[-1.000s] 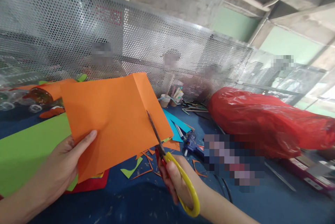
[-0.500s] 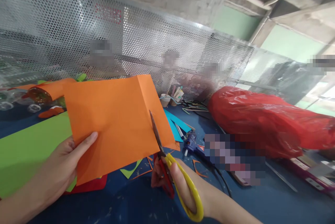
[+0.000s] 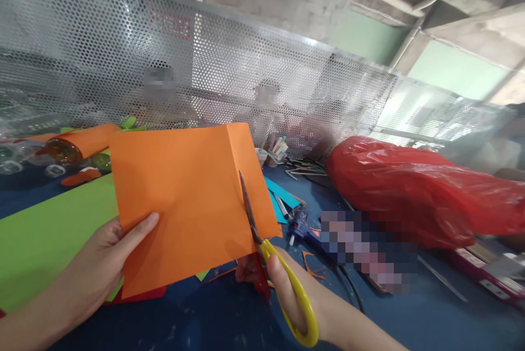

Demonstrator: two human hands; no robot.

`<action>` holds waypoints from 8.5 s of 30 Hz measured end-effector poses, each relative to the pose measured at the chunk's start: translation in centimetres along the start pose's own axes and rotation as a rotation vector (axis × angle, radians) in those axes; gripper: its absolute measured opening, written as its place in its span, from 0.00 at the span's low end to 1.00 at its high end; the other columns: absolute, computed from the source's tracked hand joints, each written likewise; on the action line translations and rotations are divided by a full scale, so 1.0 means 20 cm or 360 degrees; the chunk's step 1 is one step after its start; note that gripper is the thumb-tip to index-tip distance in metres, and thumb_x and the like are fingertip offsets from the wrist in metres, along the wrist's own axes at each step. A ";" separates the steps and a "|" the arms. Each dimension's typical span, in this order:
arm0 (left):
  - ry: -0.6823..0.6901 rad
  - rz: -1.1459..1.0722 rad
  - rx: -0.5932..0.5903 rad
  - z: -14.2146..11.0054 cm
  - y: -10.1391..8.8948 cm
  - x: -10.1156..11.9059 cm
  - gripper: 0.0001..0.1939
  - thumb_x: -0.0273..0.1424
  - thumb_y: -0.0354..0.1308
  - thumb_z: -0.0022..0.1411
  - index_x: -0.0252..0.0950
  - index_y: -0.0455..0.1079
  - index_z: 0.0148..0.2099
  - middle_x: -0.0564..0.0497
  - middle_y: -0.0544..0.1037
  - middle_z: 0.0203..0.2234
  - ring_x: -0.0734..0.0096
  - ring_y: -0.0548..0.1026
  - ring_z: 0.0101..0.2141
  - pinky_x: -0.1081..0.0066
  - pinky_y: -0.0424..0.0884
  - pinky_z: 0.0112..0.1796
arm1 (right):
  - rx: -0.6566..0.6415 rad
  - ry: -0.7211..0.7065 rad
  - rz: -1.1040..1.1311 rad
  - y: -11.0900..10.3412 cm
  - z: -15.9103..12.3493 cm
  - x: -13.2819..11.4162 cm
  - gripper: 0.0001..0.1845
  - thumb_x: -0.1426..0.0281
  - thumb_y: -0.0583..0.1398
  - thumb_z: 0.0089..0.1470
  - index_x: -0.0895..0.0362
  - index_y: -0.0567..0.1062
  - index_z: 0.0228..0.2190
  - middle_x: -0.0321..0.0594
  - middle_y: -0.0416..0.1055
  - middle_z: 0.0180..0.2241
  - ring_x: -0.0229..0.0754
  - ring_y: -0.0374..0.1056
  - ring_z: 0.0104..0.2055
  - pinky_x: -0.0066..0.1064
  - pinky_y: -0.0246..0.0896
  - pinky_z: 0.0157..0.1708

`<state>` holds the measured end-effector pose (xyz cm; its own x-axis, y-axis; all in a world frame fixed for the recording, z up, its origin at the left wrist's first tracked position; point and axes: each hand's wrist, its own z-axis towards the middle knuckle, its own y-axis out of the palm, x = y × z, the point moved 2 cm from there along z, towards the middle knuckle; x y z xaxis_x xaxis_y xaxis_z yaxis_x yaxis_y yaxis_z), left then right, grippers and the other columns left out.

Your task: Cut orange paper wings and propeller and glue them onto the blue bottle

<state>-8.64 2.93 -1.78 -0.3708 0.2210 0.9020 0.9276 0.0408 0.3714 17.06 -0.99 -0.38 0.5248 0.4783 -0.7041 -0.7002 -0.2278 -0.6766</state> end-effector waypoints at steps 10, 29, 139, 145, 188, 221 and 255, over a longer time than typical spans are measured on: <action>-0.0021 -0.0018 -0.0011 0.00 0.00 0.00 0.36 0.41 0.68 0.51 0.45 0.63 0.61 0.52 0.73 0.54 0.56 0.73 0.52 0.67 0.79 0.43 | 0.0062 0.0314 0.0339 0.05 -0.01 0.06 0.38 0.42 0.36 0.59 0.58 0.68 0.29 0.37 0.61 0.19 0.39 0.62 0.19 0.30 0.61 0.22; -0.0051 -0.0076 0.0020 0.00 0.01 -0.02 0.38 0.42 0.70 0.48 0.43 0.64 0.60 0.49 0.76 0.51 0.50 0.75 0.49 0.59 0.79 0.42 | 0.0212 0.0296 0.0406 0.09 -0.01 0.12 0.35 0.40 0.39 0.57 0.55 0.64 0.24 0.30 0.56 0.13 0.34 0.54 0.12 0.26 0.50 0.13; -0.0314 -0.0244 -0.0023 -0.04 0.06 -0.05 0.41 0.37 0.73 0.44 0.41 0.63 0.60 0.44 0.79 0.48 0.45 0.78 0.44 0.55 0.80 0.39 | 0.0208 0.0251 0.0272 0.05 0.00 0.03 0.40 0.39 0.30 0.56 0.53 0.62 0.18 0.35 0.59 0.15 0.39 0.61 0.19 0.31 0.60 0.26; -0.0295 -0.0215 -0.0045 -0.05 0.06 -0.05 0.42 0.37 0.74 0.43 0.42 0.63 0.60 0.44 0.78 0.49 0.45 0.77 0.46 0.56 0.80 0.38 | 0.0181 0.0292 0.0209 0.04 0.01 0.00 0.39 0.38 0.28 0.54 0.52 0.59 0.17 0.36 0.59 0.15 0.41 0.62 0.20 0.33 0.61 0.27; -0.0282 -0.0156 -0.0067 -0.05 0.05 -0.05 0.40 0.39 0.72 0.46 0.43 0.63 0.60 0.49 0.80 0.46 0.52 0.80 0.42 0.64 0.82 0.36 | 0.0272 0.0418 0.0386 0.05 0.01 0.02 0.38 0.33 0.36 0.49 0.52 0.57 0.17 0.30 0.51 0.13 0.33 0.52 0.10 0.29 0.49 0.12; -0.0366 -0.0214 -0.0085 -0.06 0.04 -0.05 0.41 0.36 0.71 0.48 0.41 0.61 0.62 0.44 0.79 0.48 0.48 0.77 0.46 0.59 0.80 0.41 | 0.0134 0.0028 -0.0170 -0.06 0.02 -0.02 0.35 0.50 0.34 0.65 0.56 0.72 0.32 0.44 0.71 0.27 0.45 0.65 0.28 0.33 0.65 0.30; -0.0301 -0.0072 -0.0117 -0.07 0.07 -0.04 0.35 0.38 0.68 0.52 0.37 0.63 0.60 0.48 0.79 0.47 0.53 0.77 0.47 0.65 0.79 0.42 | 0.0219 0.0073 -0.0185 -0.03 0.02 0.00 0.36 0.48 0.33 0.63 0.55 0.69 0.28 0.41 0.68 0.23 0.43 0.66 0.27 0.30 0.62 0.25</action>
<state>-7.06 1.39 -1.69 -0.3903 0.4001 0.8292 0.9018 -0.0152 0.4319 17.23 -0.46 0.16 0.6256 0.4547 -0.6339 -0.6914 -0.0532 -0.7205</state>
